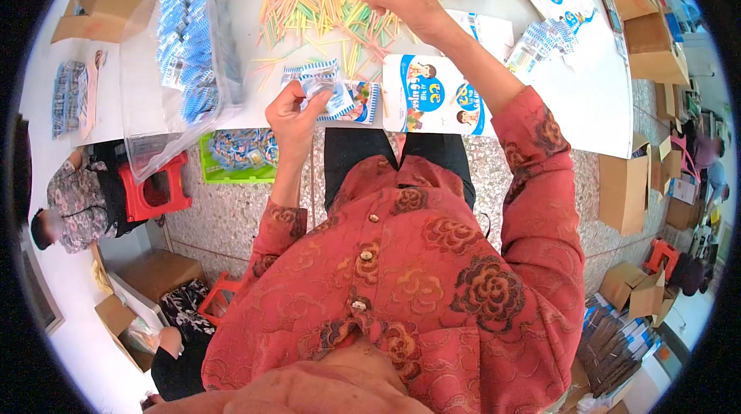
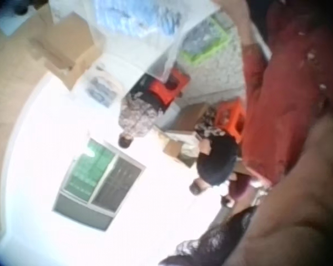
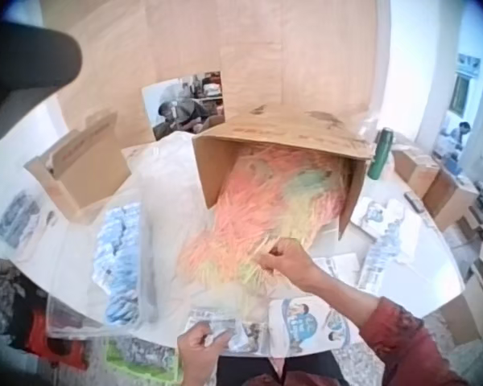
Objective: Packing bundles of colorful sticks into small plastic bags at a low table.
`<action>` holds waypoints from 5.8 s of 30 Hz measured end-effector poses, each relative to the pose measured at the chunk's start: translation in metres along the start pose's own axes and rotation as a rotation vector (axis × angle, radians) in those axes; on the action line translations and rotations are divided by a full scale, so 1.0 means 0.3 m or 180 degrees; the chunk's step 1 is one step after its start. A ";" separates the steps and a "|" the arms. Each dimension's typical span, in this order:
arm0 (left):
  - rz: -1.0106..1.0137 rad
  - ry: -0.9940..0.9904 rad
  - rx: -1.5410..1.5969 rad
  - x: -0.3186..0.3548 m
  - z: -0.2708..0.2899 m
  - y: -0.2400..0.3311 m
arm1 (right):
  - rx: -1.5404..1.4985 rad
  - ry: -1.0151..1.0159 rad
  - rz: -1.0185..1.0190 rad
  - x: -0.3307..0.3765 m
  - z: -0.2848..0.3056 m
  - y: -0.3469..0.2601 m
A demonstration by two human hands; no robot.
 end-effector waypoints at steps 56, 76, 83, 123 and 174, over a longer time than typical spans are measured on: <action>0.0267 -0.0210 0.0189 -0.042 -0.119 0.036 | 0.0955 -0.0414 0.1740 0.360 -0.111 -0.332; 0.0041 -0.0525 0.0148 -0.170 -0.172 -0.038 | 0.1224 -0.0308 0.0246 0.140 -0.086 -0.171; 0.0468 -0.0572 0.0897 -0.195 -0.186 -0.099 | 0.1553 0.0391 0.0834 0.070 -0.037 -0.143; 0.0665 -0.0285 0.1849 -0.154 -0.233 -0.020 | 0.0246 -0.0626 0.0419 0.182 -0.065 -0.154; 0.0716 -0.1380 -0.0027 0.170 -0.292 -0.042 | 0.0369 0.2538 -0.0098 0.667 0.636 0.387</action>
Point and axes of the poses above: each hand's wrist, its own x-axis away from the middle knuckle, its own z-axis out of the back of the hand, y = z × x, the point moved 8 cm from there along -x, towards the middle knuckle, and after that the axes turned 9 degrees about -z, right-handed, at the moved point
